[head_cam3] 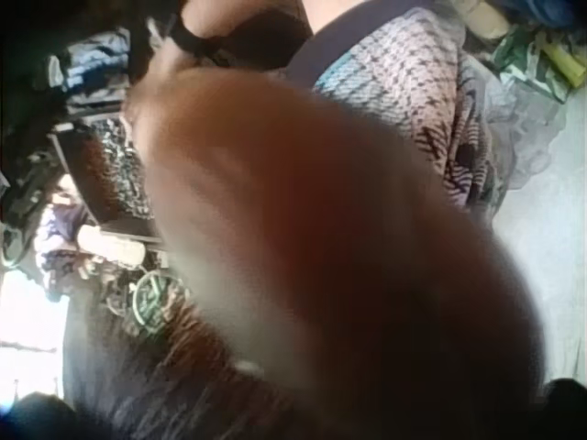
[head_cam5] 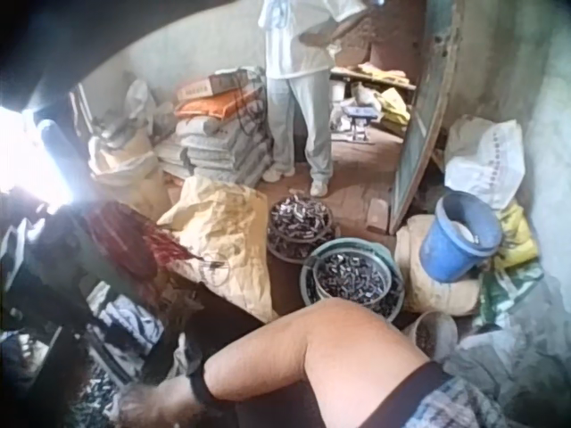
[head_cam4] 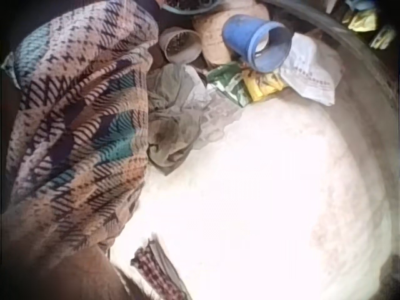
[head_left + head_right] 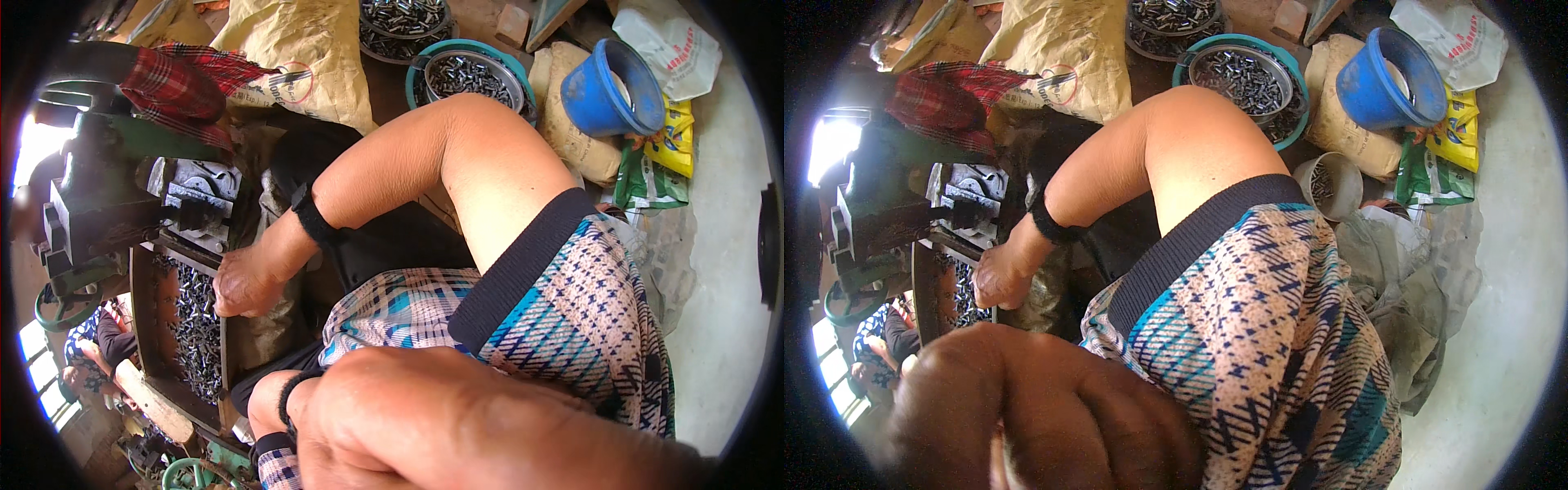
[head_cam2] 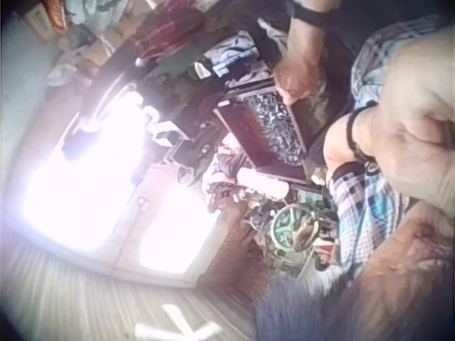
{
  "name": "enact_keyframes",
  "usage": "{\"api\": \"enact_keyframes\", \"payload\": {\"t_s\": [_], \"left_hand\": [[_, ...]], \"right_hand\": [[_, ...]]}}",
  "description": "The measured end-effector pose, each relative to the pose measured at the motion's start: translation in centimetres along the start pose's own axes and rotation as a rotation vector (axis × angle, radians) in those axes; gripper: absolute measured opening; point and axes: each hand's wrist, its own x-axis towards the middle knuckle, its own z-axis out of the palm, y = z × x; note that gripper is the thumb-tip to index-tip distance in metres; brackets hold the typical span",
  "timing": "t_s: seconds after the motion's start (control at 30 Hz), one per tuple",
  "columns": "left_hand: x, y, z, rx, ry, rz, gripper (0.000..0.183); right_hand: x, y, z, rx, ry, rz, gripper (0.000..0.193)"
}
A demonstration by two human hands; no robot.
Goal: Manually sort metal components from a tray and use a manual press to process them.
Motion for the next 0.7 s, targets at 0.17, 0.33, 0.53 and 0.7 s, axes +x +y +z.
{"api": "enact_keyframes", "payload": {"t_s": [0.17, 0.33, 0.53, 0.7], "left_hand": [[-0.4, 0.1, -0.1, 0.015, 0.008, 0.022, 0.012], [-0.7, 0.2, -0.1, 0.018, 0.003, 0.047, 0.012], [-0.8, 0.2, -0.2, 0.031, -0.001, 0.063, 0.013], [-0.9, 0.9, -0.6, 0.034, -0.013, 0.065, 0.014]], "right_hand": [[-0.4, -0.3, 1.1, 0.061, -0.024, -0.007, 0.014], [-0.9, -0.2, 1.8, 0.072, -0.053, 0.059, 0.015], [-0.9, 0.3, 2.4, 0.100, -0.044, 0.075, 0.014], [-1.6, 0.3, 2.9, 0.129, -0.020, 0.101, 0.013]]}}
